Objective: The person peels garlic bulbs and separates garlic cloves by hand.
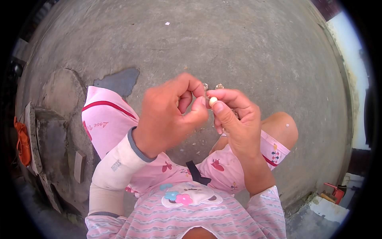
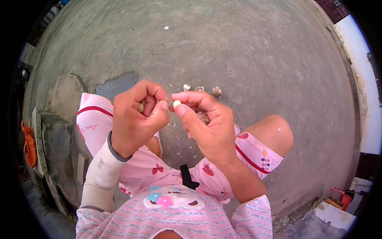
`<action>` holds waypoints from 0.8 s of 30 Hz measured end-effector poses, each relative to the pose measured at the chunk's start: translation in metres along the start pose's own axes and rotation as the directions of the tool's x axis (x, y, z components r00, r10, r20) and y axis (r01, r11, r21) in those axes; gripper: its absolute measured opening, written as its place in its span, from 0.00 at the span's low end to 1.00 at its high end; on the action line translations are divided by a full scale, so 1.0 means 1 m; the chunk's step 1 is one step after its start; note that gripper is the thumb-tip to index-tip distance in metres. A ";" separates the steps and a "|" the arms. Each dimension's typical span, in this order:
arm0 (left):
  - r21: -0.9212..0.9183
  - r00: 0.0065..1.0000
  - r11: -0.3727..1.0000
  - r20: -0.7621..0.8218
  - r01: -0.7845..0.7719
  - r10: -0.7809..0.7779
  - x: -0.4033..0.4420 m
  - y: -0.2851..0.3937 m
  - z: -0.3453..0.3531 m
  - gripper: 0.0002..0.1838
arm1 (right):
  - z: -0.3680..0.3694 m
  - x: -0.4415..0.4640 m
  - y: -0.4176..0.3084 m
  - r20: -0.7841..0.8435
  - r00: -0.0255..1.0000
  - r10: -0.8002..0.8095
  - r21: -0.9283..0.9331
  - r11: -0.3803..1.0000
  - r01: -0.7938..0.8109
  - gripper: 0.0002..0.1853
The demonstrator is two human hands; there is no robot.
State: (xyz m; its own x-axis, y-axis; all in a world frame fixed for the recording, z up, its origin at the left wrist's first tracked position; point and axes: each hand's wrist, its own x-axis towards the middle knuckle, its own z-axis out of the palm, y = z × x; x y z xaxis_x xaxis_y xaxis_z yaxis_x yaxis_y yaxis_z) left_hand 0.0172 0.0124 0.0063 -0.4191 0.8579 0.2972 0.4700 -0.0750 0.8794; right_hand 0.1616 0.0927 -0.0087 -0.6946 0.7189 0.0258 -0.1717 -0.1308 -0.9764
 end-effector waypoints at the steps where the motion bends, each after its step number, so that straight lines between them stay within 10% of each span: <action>1: -0.018 0.999 0.999 -0.015 0.046 -0.046 0.001 0.002 -0.002 0.03 | 0.000 0.000 0.000 0.011 1.000 0.014 0.042 0.999 -0.014 0.11; 4: -0.226 0.987 0.964 -0.043 0.143 -0.157 0.004 0.002 -0.004 0.02 | -0.002 0.001 -0.003 0.040 0.995 0.095 0.112 0.989 -0.099 0.12; 10: -0.086 1.000 0.996 -0.004 0.001 -0.001 0.006 -0.006 -0.004 0.04 | -0.008 0.003 0.004 0.076 0.991 0.106 0.287 0.950 -0.124 0.12; 15: -0.275 0.926 0.912 0.310 0.305 -0.217 0.011 -0.009 -0.014 0.11 | -0.007 0.003 -0.002 -0.013 0.997 0.072 0.190 0.979 -0.068 0.10; 24: -0.633 0.693 0.284 0.646 0.720 -0.320 0.010 -0.016 0.008 0.21 | -0.003 0.004 -0.006 -0.037 0.992 -0.124 -0.235 0.965 0.112 0.08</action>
State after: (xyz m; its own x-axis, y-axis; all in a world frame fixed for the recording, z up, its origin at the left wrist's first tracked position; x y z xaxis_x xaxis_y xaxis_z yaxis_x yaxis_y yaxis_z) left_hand 0.0115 0.0261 -0.0076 0.0610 0.9470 -0.3154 -0.6603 0.2752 0.6988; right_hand 0.1619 0.0986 -0.0032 -0.6412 0.7547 0.1389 -0.0791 0.1150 -0.9902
